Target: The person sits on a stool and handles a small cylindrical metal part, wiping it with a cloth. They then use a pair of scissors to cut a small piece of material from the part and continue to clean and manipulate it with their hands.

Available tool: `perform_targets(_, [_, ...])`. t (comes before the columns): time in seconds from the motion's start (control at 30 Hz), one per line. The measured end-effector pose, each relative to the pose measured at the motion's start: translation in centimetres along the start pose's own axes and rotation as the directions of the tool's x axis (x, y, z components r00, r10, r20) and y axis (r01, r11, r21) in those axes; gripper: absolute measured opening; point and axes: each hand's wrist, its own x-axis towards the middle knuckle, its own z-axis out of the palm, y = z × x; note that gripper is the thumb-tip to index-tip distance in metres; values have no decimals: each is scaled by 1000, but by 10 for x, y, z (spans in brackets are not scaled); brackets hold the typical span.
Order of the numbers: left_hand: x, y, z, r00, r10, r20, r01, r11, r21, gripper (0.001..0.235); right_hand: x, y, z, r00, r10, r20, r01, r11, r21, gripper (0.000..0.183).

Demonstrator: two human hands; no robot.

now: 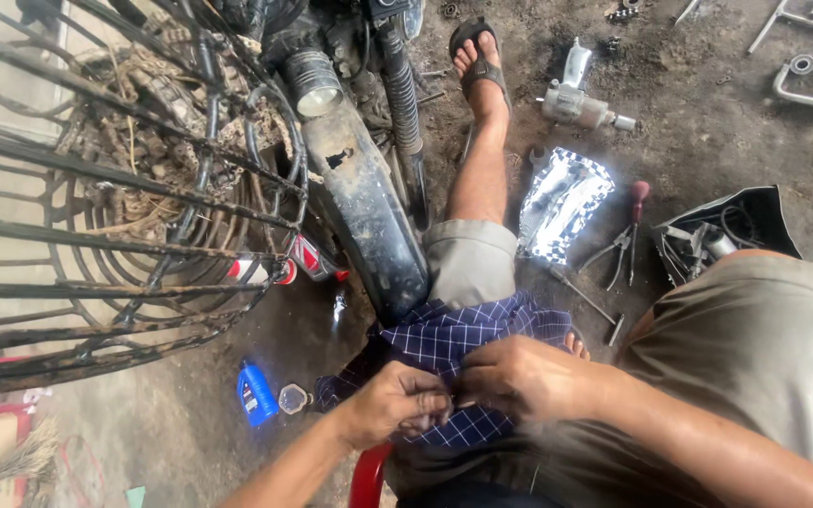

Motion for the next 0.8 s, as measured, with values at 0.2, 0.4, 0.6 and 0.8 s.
perform_targets(0.2, [-2,10,16,928,342,-149,-201,795,572,26,-9,19,11,992,61,-114,-75,989,-128,16])
perform_targets(0.4, [-14,6,45,677,705,-213,-275,511,814,14,-28,24,32,987,-90,-130,17,878,-478,28])
perform_targets(0.6, [-6,-9,6,727,657,197,-599,468,649,21,-5,15,10,998,55,-8,-52,984,173,17])
perform_targets(0.8, [4,-14,2,750,656,81,-480,457,749,16,-12,24,23,984,150,-98,-155,987,-39,22])
